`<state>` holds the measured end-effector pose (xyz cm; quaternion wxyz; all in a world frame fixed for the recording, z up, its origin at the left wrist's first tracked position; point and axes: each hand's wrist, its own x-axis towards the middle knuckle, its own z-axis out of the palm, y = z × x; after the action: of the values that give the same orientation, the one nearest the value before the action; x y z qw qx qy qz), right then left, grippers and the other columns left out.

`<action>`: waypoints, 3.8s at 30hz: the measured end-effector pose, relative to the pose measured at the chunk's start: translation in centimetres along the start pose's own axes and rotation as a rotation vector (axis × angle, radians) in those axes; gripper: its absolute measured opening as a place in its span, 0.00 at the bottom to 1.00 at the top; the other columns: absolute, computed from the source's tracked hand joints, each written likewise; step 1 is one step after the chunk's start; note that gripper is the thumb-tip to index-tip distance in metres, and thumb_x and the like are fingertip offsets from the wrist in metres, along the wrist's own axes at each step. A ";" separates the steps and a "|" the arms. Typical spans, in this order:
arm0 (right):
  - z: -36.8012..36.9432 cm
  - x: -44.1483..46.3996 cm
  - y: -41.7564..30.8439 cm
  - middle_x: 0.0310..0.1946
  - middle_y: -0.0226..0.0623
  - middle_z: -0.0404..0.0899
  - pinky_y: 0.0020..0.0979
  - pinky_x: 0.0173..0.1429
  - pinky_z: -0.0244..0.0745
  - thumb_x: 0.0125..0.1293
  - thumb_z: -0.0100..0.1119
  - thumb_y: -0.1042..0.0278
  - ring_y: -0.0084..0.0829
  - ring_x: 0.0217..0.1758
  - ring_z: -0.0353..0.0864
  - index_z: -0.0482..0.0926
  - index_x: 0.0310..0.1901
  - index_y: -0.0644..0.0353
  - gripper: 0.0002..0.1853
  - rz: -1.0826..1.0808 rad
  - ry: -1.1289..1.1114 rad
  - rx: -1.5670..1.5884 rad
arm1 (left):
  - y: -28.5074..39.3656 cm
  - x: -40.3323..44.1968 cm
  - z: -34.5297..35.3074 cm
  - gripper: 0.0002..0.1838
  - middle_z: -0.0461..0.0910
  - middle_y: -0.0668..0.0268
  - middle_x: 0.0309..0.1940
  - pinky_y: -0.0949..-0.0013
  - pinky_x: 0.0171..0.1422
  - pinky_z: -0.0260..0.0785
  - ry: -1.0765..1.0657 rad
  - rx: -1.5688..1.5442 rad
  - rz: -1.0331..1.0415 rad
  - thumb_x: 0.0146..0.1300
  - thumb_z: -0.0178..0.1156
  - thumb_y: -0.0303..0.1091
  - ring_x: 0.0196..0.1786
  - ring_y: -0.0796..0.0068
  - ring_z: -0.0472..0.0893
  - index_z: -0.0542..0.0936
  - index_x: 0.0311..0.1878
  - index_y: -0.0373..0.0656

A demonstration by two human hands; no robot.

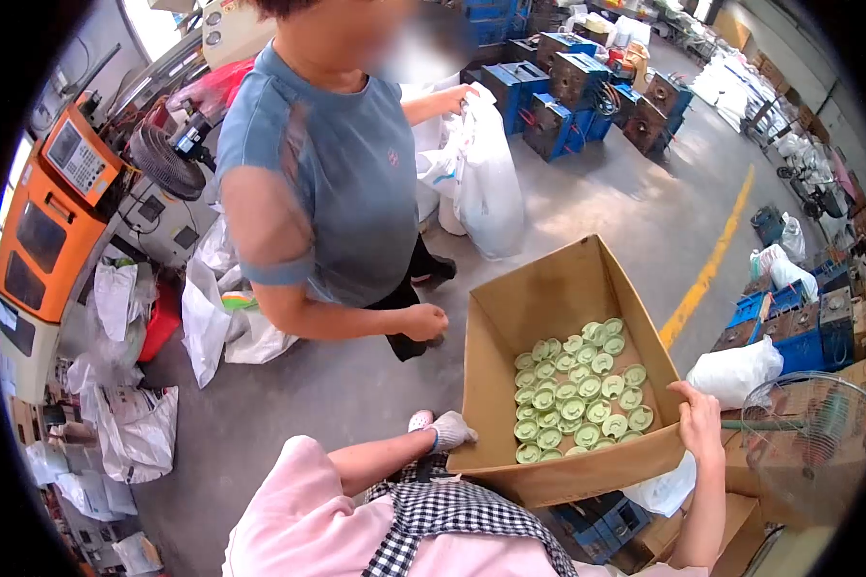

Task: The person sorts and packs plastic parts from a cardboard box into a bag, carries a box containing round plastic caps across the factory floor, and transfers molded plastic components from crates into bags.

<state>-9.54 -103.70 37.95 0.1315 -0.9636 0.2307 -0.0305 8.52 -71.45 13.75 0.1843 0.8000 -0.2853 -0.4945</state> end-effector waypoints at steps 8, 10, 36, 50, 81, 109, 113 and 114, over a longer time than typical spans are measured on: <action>0.8 -2.0 1.5 0.26 0.55 0.77 0.51 0.42 0.67 0.52 0.45 0.80 0.56 0.31 0.75 0.79 0.44 0.56 0.18 0.051 0.042 -0.023 | 0.6 0.2 -1.3 0.22 0.82 0.56 0.28 0.62 0.39 0.73 -0.089 -0.191 0.050 0.45 0.64 0.47 0.33 0.62 0.81 0.83 0.36 0.36; 0.8 -2.4 1.4 0.26 0.55 0.77 0.52 0.42 0.67 0.52 0.45 0.79 0.56 0.31 0.75 0.79 0.44 0.56 0.18 0.056 0.060 -0.010 | -0.6 1.4 -0.4 0.23 0.82 0.55 0.29 0.62 0.39 0.73 -0.090 -0.184 0.066 0.46 0.65 0.47 0.33 0.62 0.81 0.82 0.37 0.34; 0.4 -7.0 -1.7 0.31 0.53 0.79 0.49 0.44 0.68 0.53 0.44 0.79 0.54 0.35 0.76 0.81 0.42 0.59 0.18 0.175 0.106 -0.079 | -2.6 2.0 1.3 0.23 0.82 0.54 0.42 0.61 0.49 0.73 -0.097 0.003 0.108 0.52 0.59 0.50 0.47 0.58 0.81 0.82 0.45 0.44; 0.8 -7.9 -2.1 0.25 0.56 0.76 0.51 0.41 0.68 0.53 0.46 0.79 0.55 0.32 0.76 0.80 0.44 0.55 0.18 0.119 0.154 -0.090 | -5.2 4.9 3.7 0.21 0.83 0.54 0.38 0.62 0.46 0.74 0.078 0.098 0.167 0.48 0.64 0.46 0.40 0.62 0.82 0.83 0.39 0.39; 1.0 -9.3 -3.0 0.24 0.55 0.76 0.49 0.42 0.69 0.54 0.47 0.81 0.53 0.33 0.75 0.79 0.47 0.55 0.20 0.182 0.136 -0.164 | -4.7 3.3 2.8 0.23 0.83 0.56 0.35 0.63 0.40 0.75 -0.018 -0.100 0.048 0.48 0.65 0.44 0.35 0.65 0.82 0.81 0.43 0.35; 1.1 -10.7 -3.4 0.24 0.56 0.75 0.49 0.39 0.66 0.52 0.46 0.81 0.54 0.29 0.74 0.80 0.43 0.55 0.18 0.201 0.177 -0.077 | -5.5 2.9 3.8 0.24 0.82 0.50 0.37 0.61 0.45 0.74 0.010 -0.088 0.000 0.49 0.62 0.51 0.41 0.58 0.83 0.83 0.39 0.37; 1.3 -10.8 -3.3 0.24 0.56 0.75 0.49 0.39 0.66 0.52 0.46 0.81 0.55 0.29 0.74 0.80 0.43 0.56 0.18 0.170 0.204 -0.077 | -5.0 2.2 3.1 0.24 0.82 0.51 0.38 0.61 0.46 0.74 -0.009 -0.022 0.043 0.50 0.62 0.51 0.42 0.58 0.83 0.83 0.40 0.37; 1.4 -10.8 -3.3 0.24 0.56 0.75 0.49 0.39 0.66 0.52 0.46 0.81 0.55 0.29 0.74 0.80 0.43 0.56 0.18 0.165 0.208 -0.074 | -5.1 2.5 3.2 0.24 0.82 0.51 0.38 0.61 0.47 0.74 -0.018 -0.024 0.030 0.50 0.62 0.51 0.43 0.58 0.82 0.83 0.40 0.37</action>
<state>-17.53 -95.68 37.55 0.0732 -0.9372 0.3226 -0.1105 7.92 -69.11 7.70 0.1987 0.7889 -0.2928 -0.5024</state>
